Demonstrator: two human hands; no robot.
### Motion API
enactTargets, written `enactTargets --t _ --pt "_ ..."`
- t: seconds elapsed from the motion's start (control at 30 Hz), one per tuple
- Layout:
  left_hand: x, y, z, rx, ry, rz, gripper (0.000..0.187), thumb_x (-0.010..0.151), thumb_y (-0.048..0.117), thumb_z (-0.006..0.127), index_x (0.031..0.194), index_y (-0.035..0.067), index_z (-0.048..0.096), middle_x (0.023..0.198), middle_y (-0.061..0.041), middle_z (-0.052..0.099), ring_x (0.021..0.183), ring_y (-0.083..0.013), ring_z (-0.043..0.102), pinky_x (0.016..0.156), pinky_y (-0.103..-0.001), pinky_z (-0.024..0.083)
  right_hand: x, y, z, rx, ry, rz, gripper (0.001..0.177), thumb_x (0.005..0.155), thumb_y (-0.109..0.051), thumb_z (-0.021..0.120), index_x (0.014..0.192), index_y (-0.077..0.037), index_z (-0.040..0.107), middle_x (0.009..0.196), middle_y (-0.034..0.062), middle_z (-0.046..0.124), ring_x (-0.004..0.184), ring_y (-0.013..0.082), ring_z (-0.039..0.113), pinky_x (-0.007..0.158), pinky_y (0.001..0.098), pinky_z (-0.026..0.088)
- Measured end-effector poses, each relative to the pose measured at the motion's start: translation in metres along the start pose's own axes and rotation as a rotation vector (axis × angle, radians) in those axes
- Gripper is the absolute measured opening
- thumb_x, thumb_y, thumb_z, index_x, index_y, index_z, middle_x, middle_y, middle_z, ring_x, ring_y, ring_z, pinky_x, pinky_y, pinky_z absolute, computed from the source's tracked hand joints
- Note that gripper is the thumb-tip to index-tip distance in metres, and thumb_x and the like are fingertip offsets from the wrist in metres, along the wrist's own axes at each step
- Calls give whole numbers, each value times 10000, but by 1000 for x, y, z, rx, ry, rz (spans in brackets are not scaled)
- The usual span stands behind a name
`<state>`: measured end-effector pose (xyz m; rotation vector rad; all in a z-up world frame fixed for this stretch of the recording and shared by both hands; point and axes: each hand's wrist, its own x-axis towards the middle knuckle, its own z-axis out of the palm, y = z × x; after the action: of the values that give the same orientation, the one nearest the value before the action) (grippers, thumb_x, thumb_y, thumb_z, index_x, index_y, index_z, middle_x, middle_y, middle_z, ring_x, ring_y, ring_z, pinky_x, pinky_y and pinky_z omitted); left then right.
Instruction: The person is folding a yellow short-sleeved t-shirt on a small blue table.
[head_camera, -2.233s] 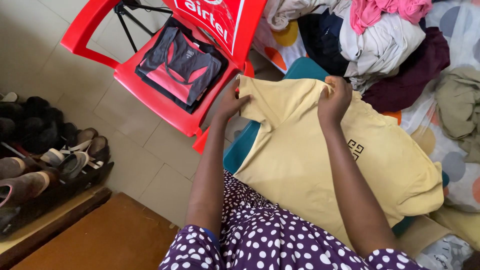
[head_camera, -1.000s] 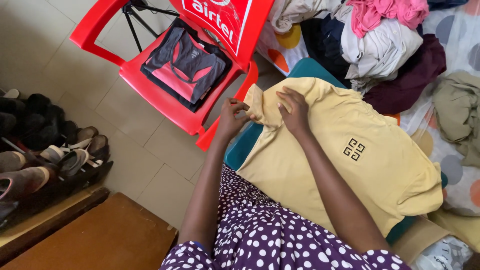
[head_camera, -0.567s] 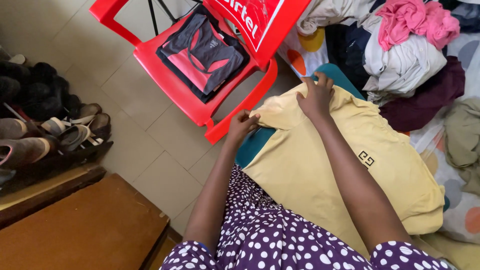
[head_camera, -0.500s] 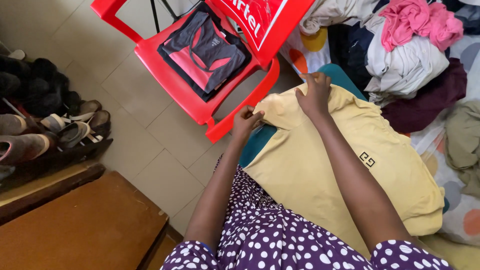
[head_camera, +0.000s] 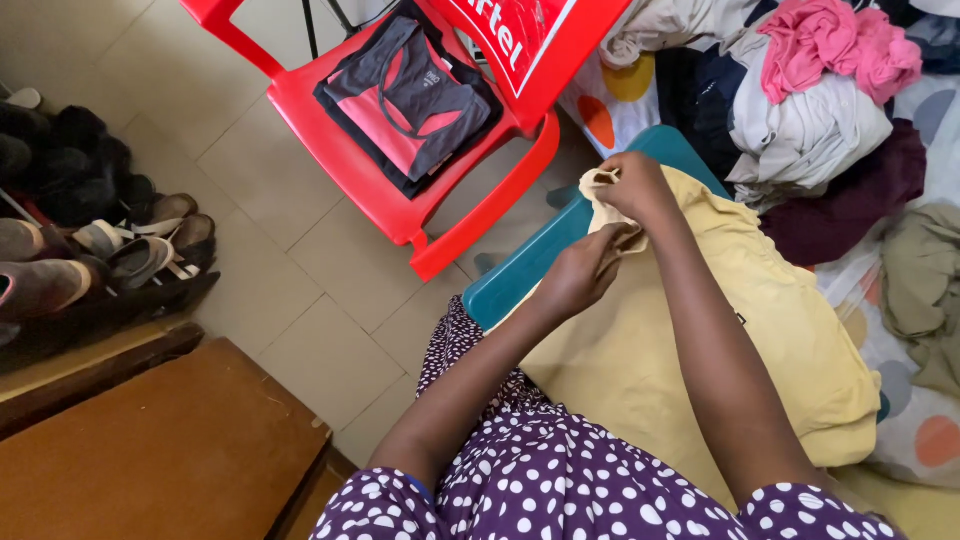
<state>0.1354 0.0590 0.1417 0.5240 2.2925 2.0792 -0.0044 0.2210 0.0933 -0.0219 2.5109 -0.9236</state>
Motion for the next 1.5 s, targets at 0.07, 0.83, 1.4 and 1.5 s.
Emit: enactTargets --t 0.07,0.83,1.4,1.5 --pt "-11 7 -3 61 -25 -14 422 903 9 671 1305 27 543 1191 -173 643 1127 -377 640 966 -435 518 -8 30 -8 100 108 -83 346 767 -119 797 1087 -1 745 917 119 743 808 187 715 734 318 555" --pt "-144 -37 -34 65 -56 -555 358 944 358 746 978 7 685 728 -92 631 634 -122 521 589 -337 454 -93 45 -25 1372 129 218 410 1074 -260 527 1400 -13 540 1384 127 661 1253 284 676 1035 491 574" --pt "-243 -45 -50 207 -124 -524 410 703 172 835 1048 -11 711 911 -224 736 796 -305 711 741 -441 558 -61 47 -24 1731 -3 311 481 1088 -336 398 1450 -48 531 1498 129 606 1386 348 583 1176 591 419" --pt "-247 -44 -44 280 -17 -445 297 736 82 759 1009 -13 694 922 -234 710 835 -376 696 778 -471 553 -70 47 -29 1664 -12 264 474 1087 -326 405 1460 -56 518 1510 116 592 1405 340 569 1186 589 412"
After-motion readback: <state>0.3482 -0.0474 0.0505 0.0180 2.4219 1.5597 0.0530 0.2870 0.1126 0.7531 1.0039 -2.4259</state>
